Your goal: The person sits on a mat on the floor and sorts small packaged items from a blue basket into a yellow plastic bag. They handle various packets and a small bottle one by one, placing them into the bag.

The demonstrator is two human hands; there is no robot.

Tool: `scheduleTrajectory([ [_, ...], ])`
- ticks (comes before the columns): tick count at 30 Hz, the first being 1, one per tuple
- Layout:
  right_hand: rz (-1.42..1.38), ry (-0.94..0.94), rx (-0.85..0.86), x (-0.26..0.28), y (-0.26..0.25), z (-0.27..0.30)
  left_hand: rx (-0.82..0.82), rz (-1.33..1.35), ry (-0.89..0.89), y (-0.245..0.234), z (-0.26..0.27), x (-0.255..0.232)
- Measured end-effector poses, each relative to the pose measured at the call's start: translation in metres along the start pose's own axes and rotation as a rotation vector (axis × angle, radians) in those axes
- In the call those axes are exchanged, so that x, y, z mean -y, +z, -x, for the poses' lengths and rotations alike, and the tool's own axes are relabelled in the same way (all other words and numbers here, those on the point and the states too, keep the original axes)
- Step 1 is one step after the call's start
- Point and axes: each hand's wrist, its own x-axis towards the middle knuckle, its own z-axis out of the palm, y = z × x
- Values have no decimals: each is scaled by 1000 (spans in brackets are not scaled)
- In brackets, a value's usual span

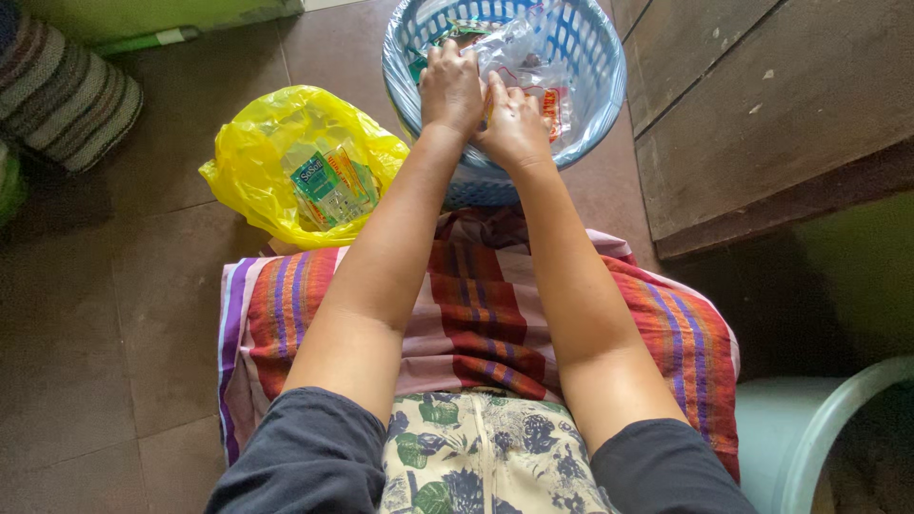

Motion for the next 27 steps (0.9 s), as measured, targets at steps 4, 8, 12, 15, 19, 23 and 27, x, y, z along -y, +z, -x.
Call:
scheduleTrajectory([
  [4, 6, -52, -63, -2, 2, 0, 0, 132, -19, 1, -1, 3],
  [8, 7, -89, -202, -4, 5, 0, -59, 231, -26, 6, -4, 8],
  [12, -59, -60, -272, -8, 11, 2, -121, 325, -6, 12, -9, 12],
  [15, -106, -132, -423, -8, 9, 2, -160, 407, -56, 12, -10, 12],
  [19, -111, -226, -530, 0, 0, 10, -213, 645, -114, 2, -10, 14],
  [23, -84, -279, -534, 12, -14, 19, -190, 793, -208, -1, -12, 16],
  [27, -64, -276, -603, 21, -26, 28, -223, 796, -212, 11, -13, 22],
])
